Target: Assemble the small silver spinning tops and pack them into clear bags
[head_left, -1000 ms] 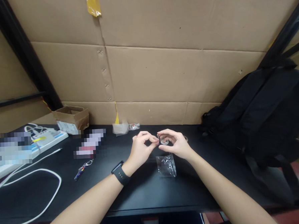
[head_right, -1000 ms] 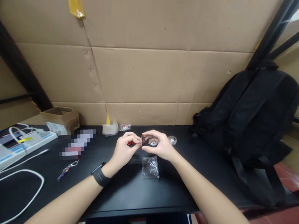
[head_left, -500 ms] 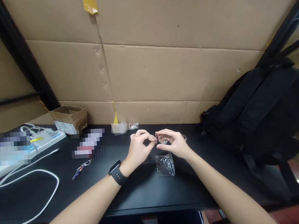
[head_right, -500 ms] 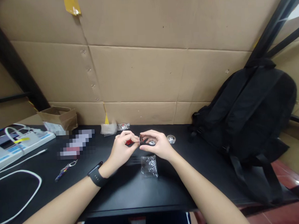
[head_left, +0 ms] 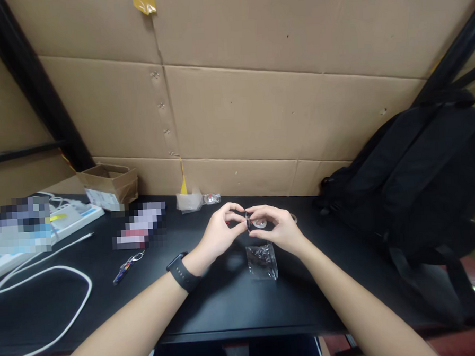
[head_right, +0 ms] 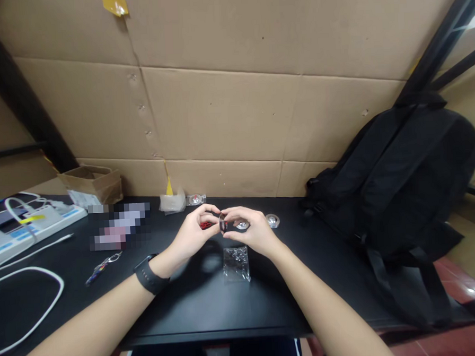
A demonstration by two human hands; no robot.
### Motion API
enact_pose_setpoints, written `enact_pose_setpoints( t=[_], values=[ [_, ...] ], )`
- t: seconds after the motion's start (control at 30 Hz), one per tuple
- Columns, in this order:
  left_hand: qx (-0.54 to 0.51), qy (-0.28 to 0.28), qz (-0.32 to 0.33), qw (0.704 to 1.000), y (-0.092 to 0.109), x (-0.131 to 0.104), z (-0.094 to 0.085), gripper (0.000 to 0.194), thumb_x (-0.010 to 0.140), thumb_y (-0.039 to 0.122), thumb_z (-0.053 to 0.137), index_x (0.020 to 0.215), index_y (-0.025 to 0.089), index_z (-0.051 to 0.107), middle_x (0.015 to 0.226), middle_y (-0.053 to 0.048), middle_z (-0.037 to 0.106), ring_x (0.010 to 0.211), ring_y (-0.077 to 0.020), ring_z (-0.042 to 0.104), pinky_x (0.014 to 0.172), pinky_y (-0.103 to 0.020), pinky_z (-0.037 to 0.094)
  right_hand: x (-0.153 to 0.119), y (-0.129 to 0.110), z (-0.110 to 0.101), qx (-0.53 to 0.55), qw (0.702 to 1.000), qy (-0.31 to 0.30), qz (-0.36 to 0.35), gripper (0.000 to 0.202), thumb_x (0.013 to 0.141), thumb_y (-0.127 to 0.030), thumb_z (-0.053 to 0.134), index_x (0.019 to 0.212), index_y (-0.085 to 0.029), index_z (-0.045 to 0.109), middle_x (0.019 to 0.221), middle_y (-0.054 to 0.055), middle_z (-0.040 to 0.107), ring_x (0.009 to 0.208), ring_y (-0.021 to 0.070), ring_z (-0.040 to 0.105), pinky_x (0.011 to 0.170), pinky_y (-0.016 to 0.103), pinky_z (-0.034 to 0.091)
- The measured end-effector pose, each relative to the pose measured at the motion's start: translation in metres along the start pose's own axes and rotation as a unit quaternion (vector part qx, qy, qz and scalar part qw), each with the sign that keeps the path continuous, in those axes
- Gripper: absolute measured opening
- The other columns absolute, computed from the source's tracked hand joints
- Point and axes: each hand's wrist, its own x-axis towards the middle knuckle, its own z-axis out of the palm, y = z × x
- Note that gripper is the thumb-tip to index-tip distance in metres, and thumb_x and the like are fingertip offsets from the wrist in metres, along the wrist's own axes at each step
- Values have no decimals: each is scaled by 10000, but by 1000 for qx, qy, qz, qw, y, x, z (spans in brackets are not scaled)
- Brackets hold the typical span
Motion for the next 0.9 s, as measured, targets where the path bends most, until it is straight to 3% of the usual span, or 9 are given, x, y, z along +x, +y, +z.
enact_pose_setpoints(
  t=[0.2, 0.4, 0.77, 0.9],
  values=[
    [5, 16, 11, 1000, -4, 0, 3, 328, 820, 278, 747, 1074, 213, 551, 924, -43, 752, 932, -218, 733, 854, -336, 526, -3, -4, -1, 29, 999, -15, 16, 126, 869, -306, 726, 963, -225, 744, 1243, 106, 680, 989, 229, 711, 851, 384, 613],
    [14, 15, 15, 1000, -4, -1, 4, 319, 837, 302, 737, 1074, 213, 543, 935, -47, 756, 928, -215, 735, 864, -336, 525, -2, 1, 1, 50, 998, 1, 38, 137, 897, -321, 691, 977, -219, 737, 1165, 95, 722, 938, 222, 738, 884, 398, 619],
    [62, 2, 45, 997, -1, -2, 2, 335, 833, 212, 689, 1132, 230, 540, 907, -10, 722, 924, -191, 719, 906, -335, 517, 1, -6, 1, -132, 990, 8, -58, 65, 861, -194, 652, 887, -238, 694, 1150, 95, 684, 1017, 246, 669, 865, 396, 555],
    [136, 30, 96, 986, 5, -3, 0, 324, 853, 157, 600, 1165, 239, 589, 1122, -48, 693, 1096, -202, 645, 1000, -356, 476, 1, -3, 0, -151, 986, 17, -64, 63, 838, -170, 645, 840, -228, 668, 1152, 98, 659, 1061, 253, 647, 896, 392, 532]
  ],
)
